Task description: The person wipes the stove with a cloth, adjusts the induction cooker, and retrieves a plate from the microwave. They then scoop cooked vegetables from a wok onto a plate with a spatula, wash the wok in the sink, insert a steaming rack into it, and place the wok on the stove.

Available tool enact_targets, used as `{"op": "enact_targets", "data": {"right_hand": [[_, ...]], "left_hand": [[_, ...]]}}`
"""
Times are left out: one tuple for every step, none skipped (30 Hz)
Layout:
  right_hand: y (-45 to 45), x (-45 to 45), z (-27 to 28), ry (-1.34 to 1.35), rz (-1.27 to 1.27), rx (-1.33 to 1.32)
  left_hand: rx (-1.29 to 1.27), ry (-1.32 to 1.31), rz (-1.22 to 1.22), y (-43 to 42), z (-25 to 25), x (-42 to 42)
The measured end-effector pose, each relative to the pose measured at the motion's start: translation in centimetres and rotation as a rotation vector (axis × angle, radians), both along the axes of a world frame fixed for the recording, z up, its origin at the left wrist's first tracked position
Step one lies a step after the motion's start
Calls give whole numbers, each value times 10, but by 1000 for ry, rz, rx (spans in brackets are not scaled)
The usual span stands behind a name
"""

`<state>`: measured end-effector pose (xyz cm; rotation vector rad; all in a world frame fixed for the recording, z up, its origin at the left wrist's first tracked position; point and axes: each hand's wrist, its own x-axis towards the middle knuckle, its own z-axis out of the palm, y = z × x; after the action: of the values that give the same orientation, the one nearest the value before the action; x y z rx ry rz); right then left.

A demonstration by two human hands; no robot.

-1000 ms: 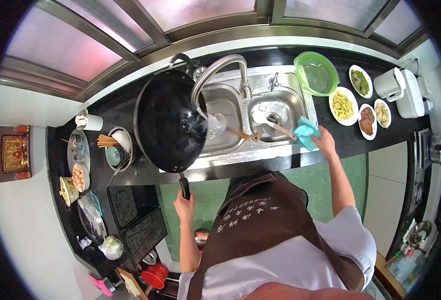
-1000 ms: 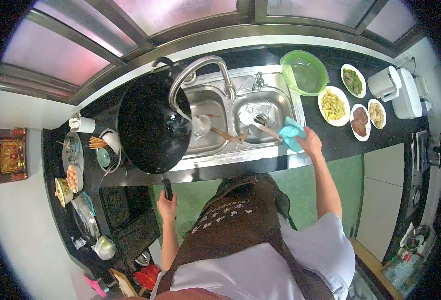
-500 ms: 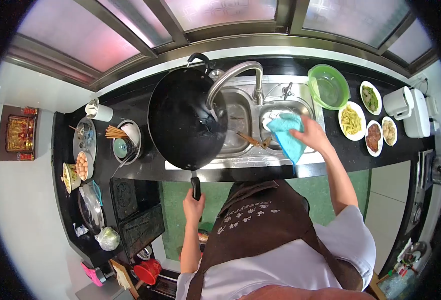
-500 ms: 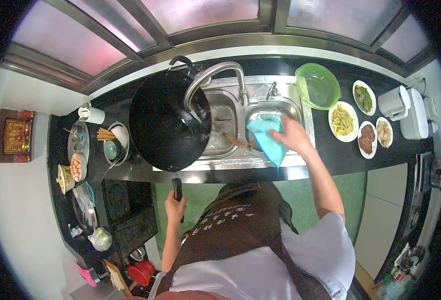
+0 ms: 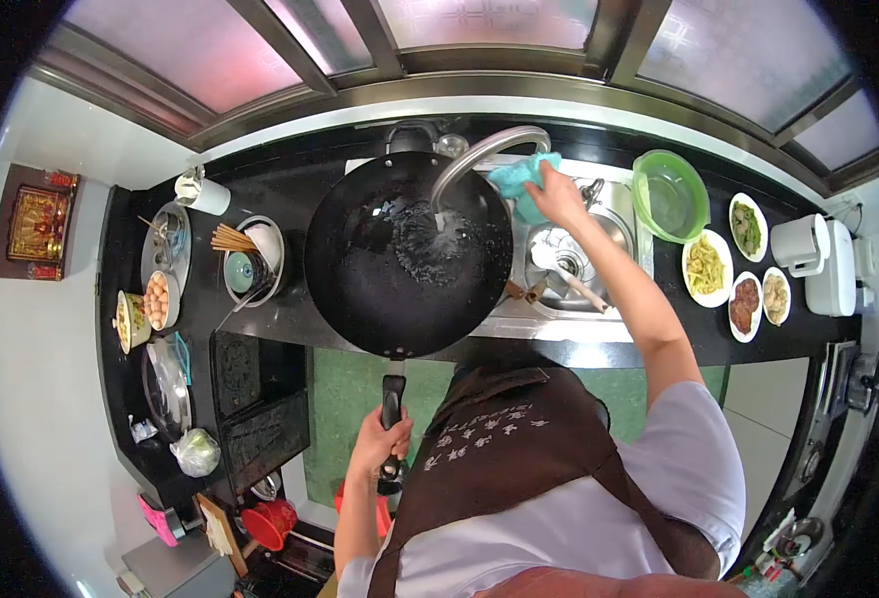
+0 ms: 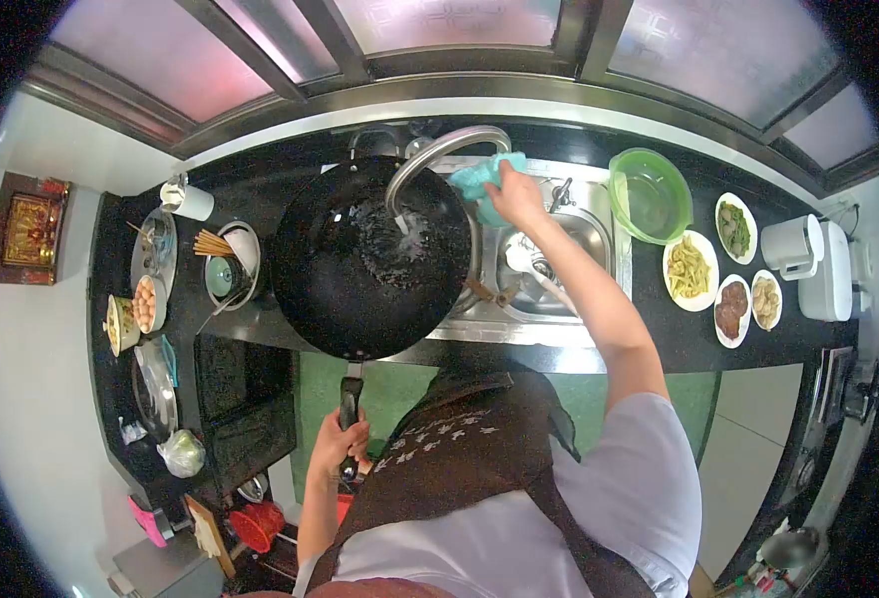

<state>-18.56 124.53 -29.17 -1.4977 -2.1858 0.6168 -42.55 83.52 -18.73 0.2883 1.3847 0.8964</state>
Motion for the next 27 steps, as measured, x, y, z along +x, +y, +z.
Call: {"op": "enact_targets", "data": {"right_hand": [[4,-9,-9,42,-6,-12],[8,-17,-17,35,-17,-108],[8,-28,-20,248,-41,-159],[7,-39,-22,460,-65,-209],[6,-45,-24,673,-91,-261],[22,-47,-29,842,-9,-664],[29,-46,-31,913,30,-785],[32,-44,-33,982,70,-909],[30,-45,-28,1050,112,-1033],[27,-41,-23,1019,147,-1052],[20,-39,-18,1032,132,-1065],[12,-36,-14,1045,115,-1076],[3,-33,-6,1058,95,-1086],[-8,-31,2,1052,77,-1075],[-14,-27,-4,1065,59,-1060],[-19,-23,-11,1078,43,-1043],[-24,-17,-18,1091,26,-1026],[-32,-9,-17,1069,5,-987],[-42,-6,-19,1129,-13,-979],[-52,-2,-21,1191,-32,-967],[-64,2,-22,1253,-53,-953],[-78,3,-17,1238,-136,-929],[-94,2,-11,1249,-183,-916],[-110,3,-19,1301,-221,-915],[-126,2,-23,1355,-258,-915],[-143,1,-26,1412,-285,-926],[-161,-2,-23,1466,-313,-936]], "left_hand": [[8,-10,-14,-4,3,-3],[-3,-60,13,-7,8,-6],[-27,-76,1,-9,13,-9],[-51,-92,-9,-11,17,-11],[-77,-107,-21,-14,20,-15],[-87,-149,-27,-19,17,-20],[-76,-142,-27,-18,18,-19],[-66,-136,-27,-15,20,-17],[-55,-129,-25,-12,21,-16],[-53,-138,-1,-8,20,-13],[-50,-149,22,-3,19,-11],[-46,-161,43,1,16,-8],[-38,-148,47,5,13,-6],[-32,-135,48,9,8,-4],[-26,-121,47,12,6,-3],[-16,-113,43,16,4,-1],[-7,-106,39,19,3,1],[1,-99,35,23,1,4],[-9,-106,37,27,-2,7],[-19,-112,37,32,-5,10],[-28,-118,36,38,-9,13],[-20,-88,33,44,-13,19],[-16,-100,39,48,-22,25],[-15,-110,45,51,-32,31],[-16,-117,51,53,-41,36],[26,-121,53,54,-48,42],[68,-128,57,56,-53,49]]}}
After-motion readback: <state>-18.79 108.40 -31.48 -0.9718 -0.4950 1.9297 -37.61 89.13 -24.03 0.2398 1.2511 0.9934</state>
